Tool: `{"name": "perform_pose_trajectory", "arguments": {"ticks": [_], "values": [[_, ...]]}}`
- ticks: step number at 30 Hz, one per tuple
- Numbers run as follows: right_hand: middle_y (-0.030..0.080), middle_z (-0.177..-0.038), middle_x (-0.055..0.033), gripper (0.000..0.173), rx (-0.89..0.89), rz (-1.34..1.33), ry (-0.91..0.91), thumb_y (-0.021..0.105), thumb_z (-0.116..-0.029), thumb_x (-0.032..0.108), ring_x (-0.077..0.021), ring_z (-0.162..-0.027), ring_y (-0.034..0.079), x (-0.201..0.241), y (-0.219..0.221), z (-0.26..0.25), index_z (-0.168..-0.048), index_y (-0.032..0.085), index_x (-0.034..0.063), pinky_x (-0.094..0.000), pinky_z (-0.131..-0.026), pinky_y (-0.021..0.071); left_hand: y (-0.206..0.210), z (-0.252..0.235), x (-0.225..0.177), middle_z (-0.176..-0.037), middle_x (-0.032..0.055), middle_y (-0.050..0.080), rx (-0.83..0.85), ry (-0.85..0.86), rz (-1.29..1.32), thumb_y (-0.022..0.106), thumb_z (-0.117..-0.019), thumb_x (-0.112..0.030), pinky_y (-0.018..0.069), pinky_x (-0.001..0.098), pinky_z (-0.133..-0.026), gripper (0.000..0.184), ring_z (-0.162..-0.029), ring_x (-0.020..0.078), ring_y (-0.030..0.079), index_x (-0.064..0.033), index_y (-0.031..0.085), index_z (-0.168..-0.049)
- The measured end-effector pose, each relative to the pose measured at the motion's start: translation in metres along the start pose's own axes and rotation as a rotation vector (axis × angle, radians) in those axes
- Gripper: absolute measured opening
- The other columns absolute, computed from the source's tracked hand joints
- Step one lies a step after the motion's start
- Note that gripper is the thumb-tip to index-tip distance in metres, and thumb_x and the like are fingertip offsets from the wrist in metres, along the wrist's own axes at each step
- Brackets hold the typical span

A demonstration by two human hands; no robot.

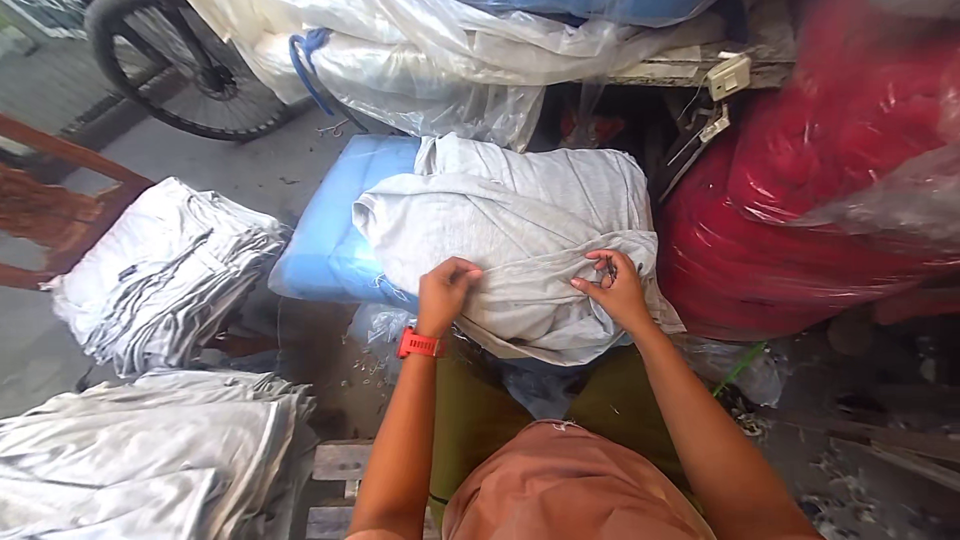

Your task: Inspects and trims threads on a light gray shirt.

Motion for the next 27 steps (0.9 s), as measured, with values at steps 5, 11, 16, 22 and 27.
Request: {"name": "perform_pose_trajectory", "arguments": {"ticks": [5,11,16,22,27], "values": [[0.057,-0.114,-0.0140,0.058,-0.009,-0.015,0.014,0.088,-0.0806,0.015,-0.0145,-0.076,0.049,0.001,-0.001,-0.001,-0.129,0.059,0.0028,-0.0308,-0.063,0.0413,-0.056,0.005,0.007,-0.099,0.0149,0.073,-0.179,-0.034,-0.025,0.061,-0.1006,-0.010,0.0588,0.0364,-0.081,0.019,-0.085,0.0167,0.071,0.0048,0.070,-0.107],[0.056,-0.114,-0.0144,0.059,-0.017,-0.004,0.009,0.088,-0.0805,0.014,-0.0151,-0.078,0.049,0.002,0.000,0.000,-0.129,0.058,0.0016,-0.0313,-0.066,0.0421,-0.148,0.059,0.046,-0.153,0.0340,0.039,-0.813,-0.463,-0.301,0.052,-0.1047,-0.016,0.0319,0.0497,-0.119,0.054,-0.142,0.0432,0.041,0.0092,0.040,-0.150],[0.057,-0.115,-0.0162,0.061,-0.015,-0.027,0.008,0.088,-0.0798,0.012,-0.0164,-0.080,0.050,0.000,-0.001,-0.001,-0.131,0.057,-0.0004,-0.0337,-0.069,0.0439,-0.069,0.063,0.012,-0.157,0.0280,0.038,-0.423,-0.155,-0.401,0.059,-0.1038,-0.030,0.0390,0.0565,-0.114,0.052,-0.141,0.0444,0.044,-0.0009,0.052,-0.146],[0.057,-0.114,-0.0156,0.059,0.012,0.005,0.038,0.088,-0.0796,0.012,-0.0169,-0.080,0.050,0.003,-0.005,-0.005,-0.129,0.057,0.0009,-0.0341,-0.068,0.0435,-0.010,0.058,0.030,-0.103,0.0186,0.074,-0.252,-0.153,-0.035,0.070,-0.0964,-0.012,0.0578,0.0461,-0.086,0.019,-0.091,0.0270,0.073,0.0021,0.075,-0.108],[0.052,-0.128,-0.0257,0.052,-0.130,0.038,-0.130,0.073,-0.0846,0.003,-0.0257,-0.085,0.056,0.073,-0.007,0.012,-0.132,0.054,-0.0055,-0.0400,-0.070,0.0475,-0.053,0.070,0.037,-0.090,0.0022,0.073,-0.218,-0.539,0.556,0.066,-0.0986,-0.006,0.0608,0.0273,-0.075,0.011,-0.075,0.0067,0.070,0.0013,0.070,-0.106]]}}
Point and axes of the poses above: each hand's wrist, its own z-axis away from the middle knuckle, its own y-axis out of the palm, x = y × z, the point moved 5 cm from there along -z, towards the middle knuckle
